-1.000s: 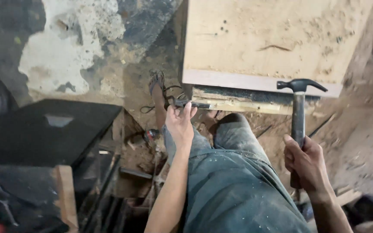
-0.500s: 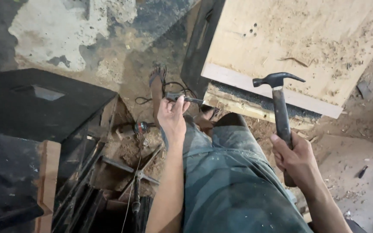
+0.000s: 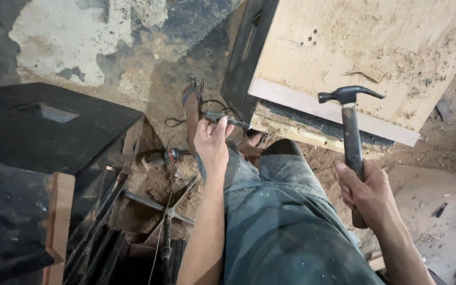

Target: The person uses a hammer to drive nails into a wooden board clamped to a workbench. They repeatedly position nails and strike them with the hammer, adjusting the board and hammering along its edge.

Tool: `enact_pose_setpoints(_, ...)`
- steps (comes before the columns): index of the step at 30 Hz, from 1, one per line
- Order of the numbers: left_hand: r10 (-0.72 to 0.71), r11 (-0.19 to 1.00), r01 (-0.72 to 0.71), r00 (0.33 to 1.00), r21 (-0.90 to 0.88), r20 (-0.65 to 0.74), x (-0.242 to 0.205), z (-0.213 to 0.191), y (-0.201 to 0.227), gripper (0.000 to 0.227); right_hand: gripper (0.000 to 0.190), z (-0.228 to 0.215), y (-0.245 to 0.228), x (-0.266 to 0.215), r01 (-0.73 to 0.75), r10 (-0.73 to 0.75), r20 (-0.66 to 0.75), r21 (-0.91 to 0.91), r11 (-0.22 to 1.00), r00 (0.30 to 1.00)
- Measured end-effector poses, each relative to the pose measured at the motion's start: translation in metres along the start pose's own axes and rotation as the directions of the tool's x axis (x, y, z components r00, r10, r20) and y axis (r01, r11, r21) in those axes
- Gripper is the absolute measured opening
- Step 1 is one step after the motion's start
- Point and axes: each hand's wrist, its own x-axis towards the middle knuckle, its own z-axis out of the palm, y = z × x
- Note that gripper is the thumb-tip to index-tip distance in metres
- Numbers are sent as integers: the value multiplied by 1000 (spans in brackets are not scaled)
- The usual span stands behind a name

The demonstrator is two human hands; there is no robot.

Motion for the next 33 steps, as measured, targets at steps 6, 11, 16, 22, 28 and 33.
enact_pose_setpoints(6,67,998,-67,996,2,56,0,-1,-5,27,34,44,-95,12,-101,158,78,-487,868,984)
enact_pose_setpoints(11,89,994,-91,995,59,36,-6,3,8,27,48,109,-164,48,691,-202,662,-709,141,721)
enact_pose_setpoints(16,-7,990,0,999,144,45,-3,2,3,24,39,153,-218,33,537,19,556,-792,-292,831)
enact_pose_setpoints(22,77,944,-95,995,316,68,5,0,-13,30,38,175,-237,28,480,50,504,-781,-398,862)
enact_pose_setpoints(28,-4,962,-12,998,273,61,5,1,-14,27,37,179,-226,37,528,62,552,-750,-399,831)
enact_pose_setpoints(33,-16,929,-1,999,370,44,4,2,-16,40,39,184,-231,35,528,12,582,-730,-434,813)
